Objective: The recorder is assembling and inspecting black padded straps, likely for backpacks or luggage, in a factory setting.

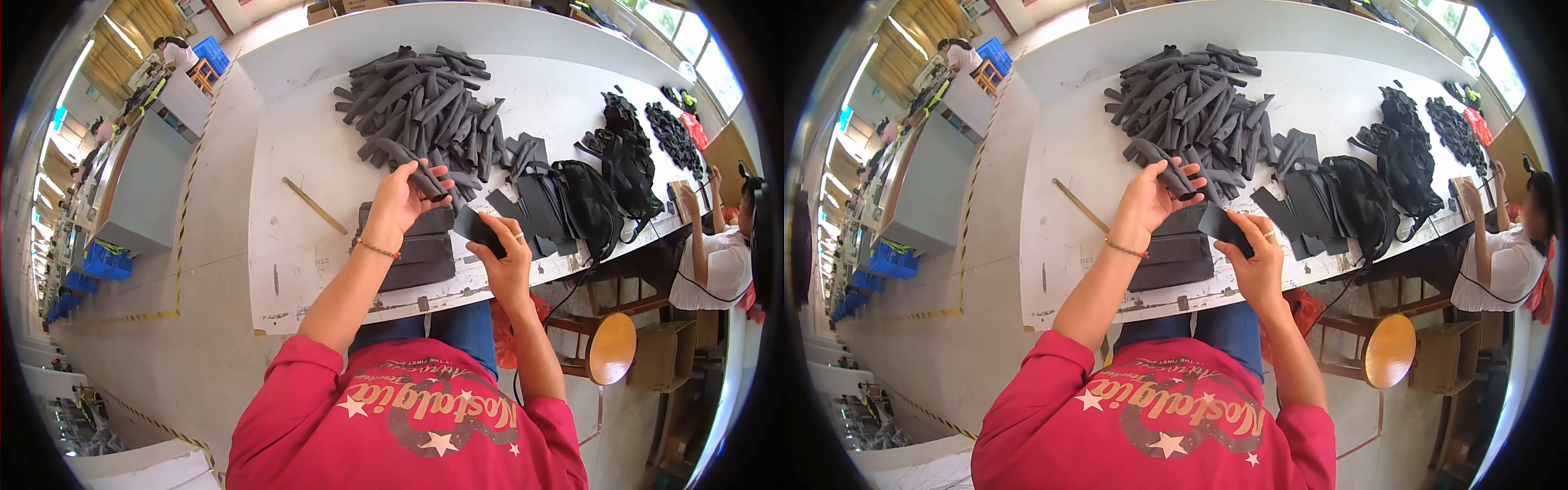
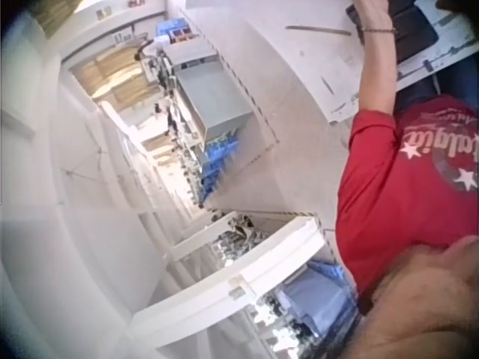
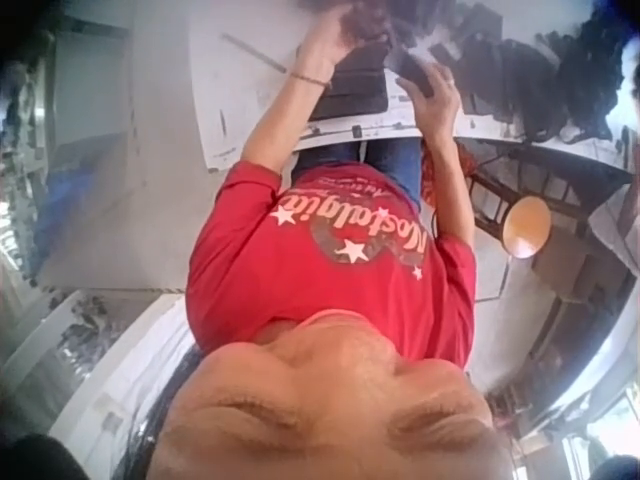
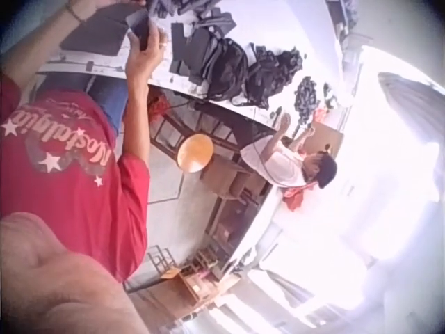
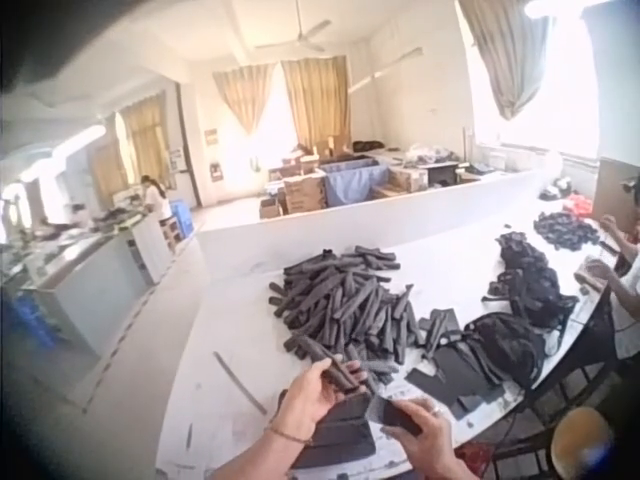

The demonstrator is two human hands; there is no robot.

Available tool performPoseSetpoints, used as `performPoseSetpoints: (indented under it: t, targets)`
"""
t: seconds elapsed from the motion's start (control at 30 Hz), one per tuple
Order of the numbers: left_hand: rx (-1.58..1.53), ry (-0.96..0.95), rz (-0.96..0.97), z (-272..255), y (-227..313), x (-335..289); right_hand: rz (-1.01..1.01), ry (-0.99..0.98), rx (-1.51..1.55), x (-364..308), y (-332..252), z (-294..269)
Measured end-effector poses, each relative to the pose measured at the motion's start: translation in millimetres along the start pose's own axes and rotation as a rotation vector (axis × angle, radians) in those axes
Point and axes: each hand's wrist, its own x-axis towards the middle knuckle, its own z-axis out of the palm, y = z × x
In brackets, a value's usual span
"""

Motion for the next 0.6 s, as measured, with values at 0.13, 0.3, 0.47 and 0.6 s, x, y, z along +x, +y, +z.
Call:
performPoseSetpoints:
  t: [0.13, 0.3, 0.47, 0.6]
  targets:
    - [0.037, -0.042, 0.056, -1.4, 1.0, -1.2, -0.116, 0.058, -0.112, 3.3, 6.4, 3.7]
    - [0.12, 0.062, 0.18, 4.0, 5.7, -6.1, -0.208, 0.066, -0.205, 9.8, 1.4, 4.9]
    - [0.1, 0.038, 0.166, 11.2, 2.9, -3.0, -0.349, 0.092, -0.289, 19.9, -8.5, 12.5]
    - [0.103, 0.002, 0.122, 11.9, -0.8, -3.2, -0.452, 0.128, -0.414, 29.0, -9.3, 14.8]
